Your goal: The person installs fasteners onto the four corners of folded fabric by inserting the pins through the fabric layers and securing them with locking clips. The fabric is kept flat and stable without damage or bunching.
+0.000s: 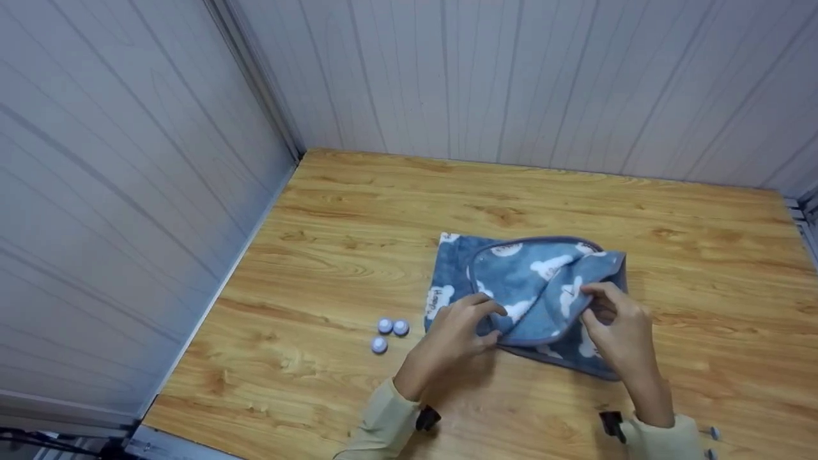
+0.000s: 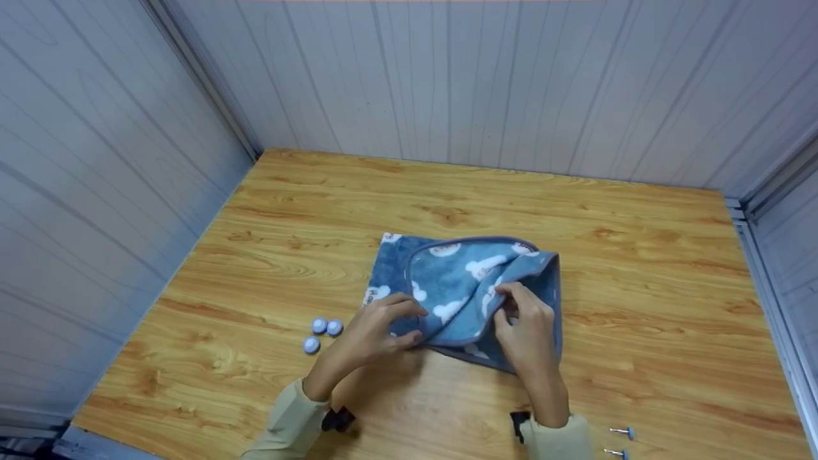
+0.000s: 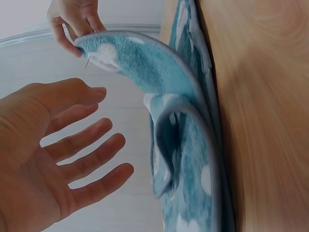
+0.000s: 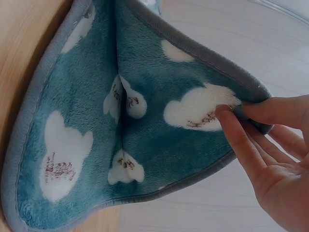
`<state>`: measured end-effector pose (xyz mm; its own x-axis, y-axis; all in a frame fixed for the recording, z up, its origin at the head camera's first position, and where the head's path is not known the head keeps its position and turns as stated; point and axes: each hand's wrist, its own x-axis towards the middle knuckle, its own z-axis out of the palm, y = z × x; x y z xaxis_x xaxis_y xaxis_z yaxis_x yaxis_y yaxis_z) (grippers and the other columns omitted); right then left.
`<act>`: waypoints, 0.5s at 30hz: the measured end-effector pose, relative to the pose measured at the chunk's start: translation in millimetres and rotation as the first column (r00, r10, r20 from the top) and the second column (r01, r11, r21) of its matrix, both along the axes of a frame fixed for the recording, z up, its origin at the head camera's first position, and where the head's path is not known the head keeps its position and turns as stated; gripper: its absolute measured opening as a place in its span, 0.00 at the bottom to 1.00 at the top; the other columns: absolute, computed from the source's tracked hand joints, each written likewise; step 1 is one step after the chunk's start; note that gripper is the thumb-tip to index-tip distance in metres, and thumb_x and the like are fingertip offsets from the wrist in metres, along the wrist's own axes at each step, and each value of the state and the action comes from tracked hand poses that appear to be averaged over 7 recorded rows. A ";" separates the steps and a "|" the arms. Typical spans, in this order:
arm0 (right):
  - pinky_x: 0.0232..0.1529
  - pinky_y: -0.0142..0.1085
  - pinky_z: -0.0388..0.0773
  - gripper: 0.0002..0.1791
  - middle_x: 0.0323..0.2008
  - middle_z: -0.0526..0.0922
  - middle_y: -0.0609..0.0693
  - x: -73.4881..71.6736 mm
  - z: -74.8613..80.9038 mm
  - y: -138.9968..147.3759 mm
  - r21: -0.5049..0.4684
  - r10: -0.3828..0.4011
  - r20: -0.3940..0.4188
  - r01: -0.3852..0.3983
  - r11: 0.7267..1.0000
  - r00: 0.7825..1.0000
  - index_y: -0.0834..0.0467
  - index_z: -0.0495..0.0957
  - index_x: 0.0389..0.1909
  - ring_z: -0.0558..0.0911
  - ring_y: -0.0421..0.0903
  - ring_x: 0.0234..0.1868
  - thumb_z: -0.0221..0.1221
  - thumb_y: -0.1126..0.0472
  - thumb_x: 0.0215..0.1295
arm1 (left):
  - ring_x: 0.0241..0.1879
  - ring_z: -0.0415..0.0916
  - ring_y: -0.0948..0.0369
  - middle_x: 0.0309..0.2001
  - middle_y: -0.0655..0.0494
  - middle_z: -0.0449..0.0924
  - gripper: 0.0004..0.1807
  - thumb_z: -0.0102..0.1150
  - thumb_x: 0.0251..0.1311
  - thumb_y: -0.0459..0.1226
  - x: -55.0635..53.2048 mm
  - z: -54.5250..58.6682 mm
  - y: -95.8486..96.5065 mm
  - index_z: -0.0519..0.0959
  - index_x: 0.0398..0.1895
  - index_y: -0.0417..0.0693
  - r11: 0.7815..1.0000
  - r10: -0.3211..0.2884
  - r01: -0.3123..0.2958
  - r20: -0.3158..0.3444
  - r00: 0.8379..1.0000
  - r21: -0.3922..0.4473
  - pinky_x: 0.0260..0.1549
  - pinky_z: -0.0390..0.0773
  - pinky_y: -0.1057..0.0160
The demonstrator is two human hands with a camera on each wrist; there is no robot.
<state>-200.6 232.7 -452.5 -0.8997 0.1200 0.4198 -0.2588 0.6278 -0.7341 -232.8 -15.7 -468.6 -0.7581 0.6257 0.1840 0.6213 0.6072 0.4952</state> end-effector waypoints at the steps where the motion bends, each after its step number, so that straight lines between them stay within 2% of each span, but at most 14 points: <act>1: 0.32 0.19 0.74 0.13 0.33 0.84 0.59 0.0 0.2 -0.1 0.000 0.001 -0.004 -0.001 1.000 1.000 0.67 0.80 0.36 0.83 0.50 0.34 0.60 0.81 0.49 | 0.43 0.76 0.64 0.44 0.60 0.78 0.13 0.65 0.56 0.40 -0.2 -0.3 -2.0 0.82 0.46 0.53 1.000 0.007 -0.007 -0.003 1.000 -0.001 0.38 0.76 0.67; 7: 0.32 0.19 0.75 0.13 0.32 0.84 0.58 0.3 0.5 -0.8 -0.001 0.004 -0.025 -0.004 1.000 1.000 0.67 0.81 0.36 0.83 0.45 0.33 0.60 0.81 0.48 | 0.45 0.76 0.62 0.46 0.59 0.78 0.14 0.66 0.54 0.41 -1.4 -2.7 -13.4 0.82 0.45 0.53 0.999 0.050 -0.050 0.001 0.999 -0.013 0.41 0.76 0.63; 15: 0.33 0.17 0.73 0.13 0.33 0.84 0.58 1.7 1.7 -1.4 0.013 0.008 -0.024 -0.007 1.000 1.000 0.68 0.80 0.36 0.83 0.53 0.32 0.60 0.81 0.48 | 0.43 0.76 0.61 0.44 0.58 0.78 0.15 0.67 0.53 0.39 0.0 -9.3 -31.7 0.82 0.46 0.51 0.993 0.107 -0.105 0.032 0.994 -0.049 0.39 0.76 0.63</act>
<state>-198.8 231.3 -450.8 -0.8900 0.1078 0.4429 -0.2811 0.6350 -0.7195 -232.8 -47.4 -477.8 -0.8260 0.5490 0.1282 0.5351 0.6921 0.4844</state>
